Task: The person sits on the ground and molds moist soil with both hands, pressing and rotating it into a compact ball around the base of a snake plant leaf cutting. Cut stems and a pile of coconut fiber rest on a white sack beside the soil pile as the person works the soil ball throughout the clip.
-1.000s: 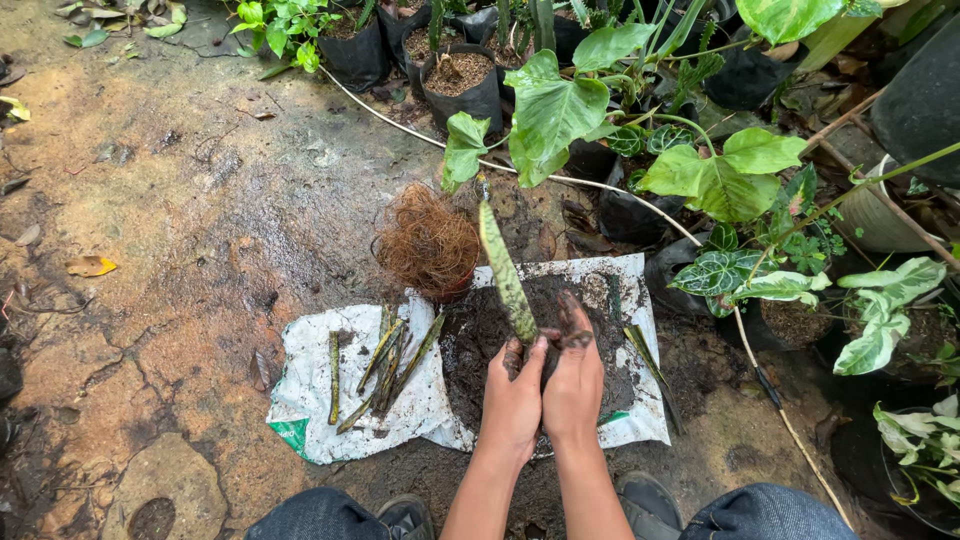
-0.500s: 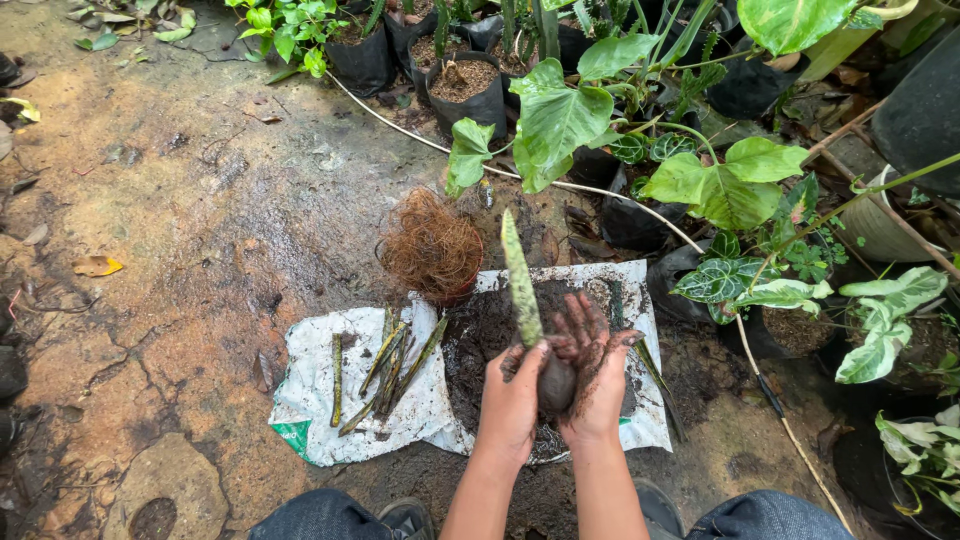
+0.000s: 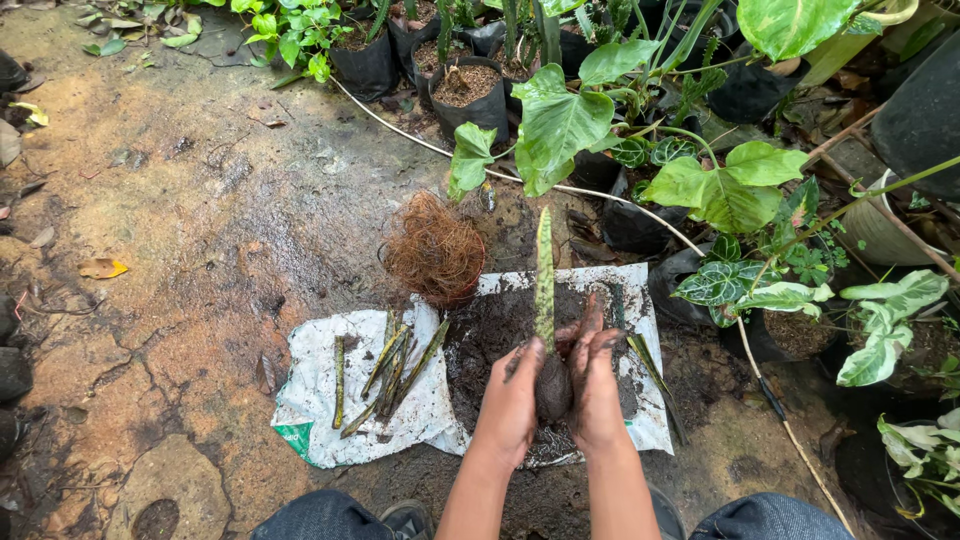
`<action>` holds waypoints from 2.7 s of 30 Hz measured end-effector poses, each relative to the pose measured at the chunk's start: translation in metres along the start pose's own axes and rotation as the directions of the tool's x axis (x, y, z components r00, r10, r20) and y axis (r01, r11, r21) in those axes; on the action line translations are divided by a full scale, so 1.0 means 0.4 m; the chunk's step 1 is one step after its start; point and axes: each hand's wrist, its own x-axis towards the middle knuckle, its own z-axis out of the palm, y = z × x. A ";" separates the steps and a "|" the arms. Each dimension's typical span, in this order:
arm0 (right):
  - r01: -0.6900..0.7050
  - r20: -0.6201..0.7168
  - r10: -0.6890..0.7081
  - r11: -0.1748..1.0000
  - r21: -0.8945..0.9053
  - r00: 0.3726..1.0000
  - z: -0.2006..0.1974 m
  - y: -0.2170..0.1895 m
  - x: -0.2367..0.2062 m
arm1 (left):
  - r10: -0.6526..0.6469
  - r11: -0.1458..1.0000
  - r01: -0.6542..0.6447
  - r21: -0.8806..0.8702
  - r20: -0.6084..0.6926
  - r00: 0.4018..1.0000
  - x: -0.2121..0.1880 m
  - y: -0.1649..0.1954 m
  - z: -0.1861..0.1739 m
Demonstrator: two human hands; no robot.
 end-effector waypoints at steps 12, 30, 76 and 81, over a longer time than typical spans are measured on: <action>0.002 -0.030 -0.011 0.952 -0.305 0.999 -0.061 0.099 0.048 | 0.238 0.648 -0.299 0.701 0.188 0.953 -0.046 0.032 0.017; 0.608 -0.183 -0.656 0.750 -0.261 0.732 0.058 0.023 -0.031 | 0.097 0.995 -0.097 0.022 0.033 0.995 -0.014 -0.047 0.042; 0.269 -0.240 -0.235 0.955 0.121 0.942 0.100 0.037 -0.022 | 0.319 0.947 -0.317 0.054 -0.052 0.946 0.039 -0.065 -0.031; 0.188 -0.173 -0.145 0.945 0.266 0.974 0.080 -0.012 -0.015 | 0.282 0.916 -0.291 -0.275 -0.074 0.957 0.035 -0.016 -0.026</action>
